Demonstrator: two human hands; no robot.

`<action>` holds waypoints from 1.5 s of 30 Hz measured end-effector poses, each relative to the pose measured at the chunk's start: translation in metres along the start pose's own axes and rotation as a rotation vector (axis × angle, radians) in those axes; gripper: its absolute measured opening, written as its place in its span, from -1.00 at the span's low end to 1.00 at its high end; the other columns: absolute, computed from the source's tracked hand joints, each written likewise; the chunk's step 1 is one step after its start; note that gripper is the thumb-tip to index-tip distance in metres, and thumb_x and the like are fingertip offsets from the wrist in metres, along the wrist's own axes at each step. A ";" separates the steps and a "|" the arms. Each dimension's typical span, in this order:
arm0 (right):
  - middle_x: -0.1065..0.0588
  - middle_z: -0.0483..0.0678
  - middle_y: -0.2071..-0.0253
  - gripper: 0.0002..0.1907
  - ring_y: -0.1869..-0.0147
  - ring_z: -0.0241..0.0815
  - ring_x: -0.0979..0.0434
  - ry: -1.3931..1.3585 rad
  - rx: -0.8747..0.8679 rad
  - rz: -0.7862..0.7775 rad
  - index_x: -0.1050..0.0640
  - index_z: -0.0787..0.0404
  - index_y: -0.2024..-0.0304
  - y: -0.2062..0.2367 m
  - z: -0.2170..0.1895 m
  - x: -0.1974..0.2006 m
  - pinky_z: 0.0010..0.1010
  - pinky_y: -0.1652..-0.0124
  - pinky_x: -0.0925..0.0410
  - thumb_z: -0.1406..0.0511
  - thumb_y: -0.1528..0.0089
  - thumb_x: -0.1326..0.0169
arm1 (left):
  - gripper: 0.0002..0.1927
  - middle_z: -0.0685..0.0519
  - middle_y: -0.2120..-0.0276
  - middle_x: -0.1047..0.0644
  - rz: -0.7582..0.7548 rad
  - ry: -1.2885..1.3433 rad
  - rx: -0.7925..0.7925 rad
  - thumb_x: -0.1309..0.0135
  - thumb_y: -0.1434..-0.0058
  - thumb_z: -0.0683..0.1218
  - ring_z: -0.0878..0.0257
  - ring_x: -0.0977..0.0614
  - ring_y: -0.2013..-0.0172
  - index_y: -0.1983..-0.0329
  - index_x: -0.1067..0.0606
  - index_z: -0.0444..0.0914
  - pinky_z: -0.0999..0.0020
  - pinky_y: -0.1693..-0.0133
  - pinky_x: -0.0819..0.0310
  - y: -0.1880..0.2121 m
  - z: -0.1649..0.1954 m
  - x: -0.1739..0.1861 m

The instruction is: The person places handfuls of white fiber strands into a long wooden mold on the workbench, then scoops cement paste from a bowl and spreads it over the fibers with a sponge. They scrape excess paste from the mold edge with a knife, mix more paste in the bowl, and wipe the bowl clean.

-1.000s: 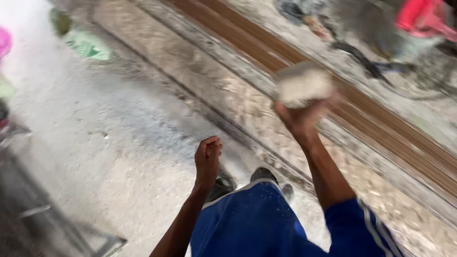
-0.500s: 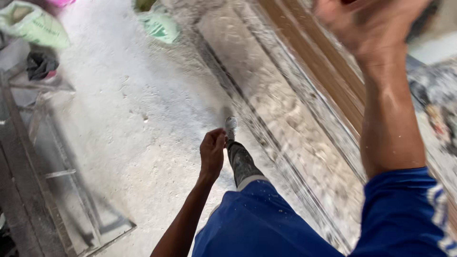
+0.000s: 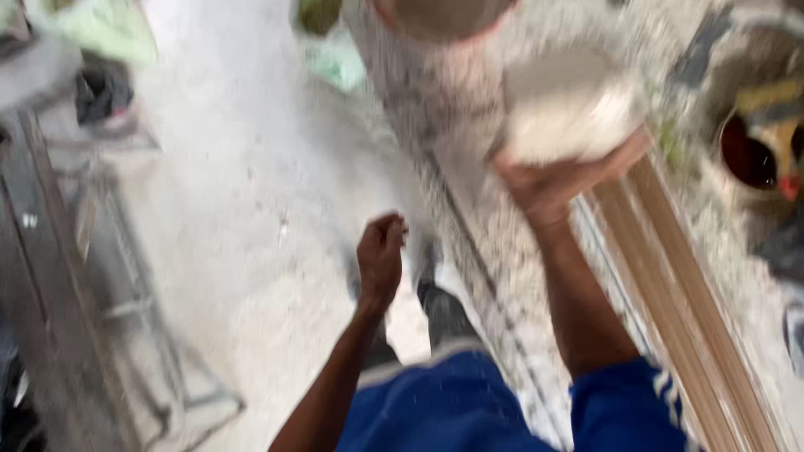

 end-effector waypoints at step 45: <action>0.00 0.21 -0.56 -0.15 -0.64 0.19 0.20 0.192 0.169 -1.585 -0.25 0.30 -0.43 0.124 0.002 -0.063 0.12 -0.48 0.22 -0.16 -0.32 0.16 | -0.76 0.00 0.03 -0.59 -0.009 -0.145 0.207 0.01 -0.41 -0.14 0.27 -0.63 0.07 -0.08 -0.48 -0.32 0.38 0.07 -0.53 -0.008 -0.021 0.001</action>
Point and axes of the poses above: each hand's wrist, its own y-axis away from the middle knuckle, its own x-axis out of the back of the hand, z = x × y, the point moved 3 cm from there along -y, towards the middle knuckle
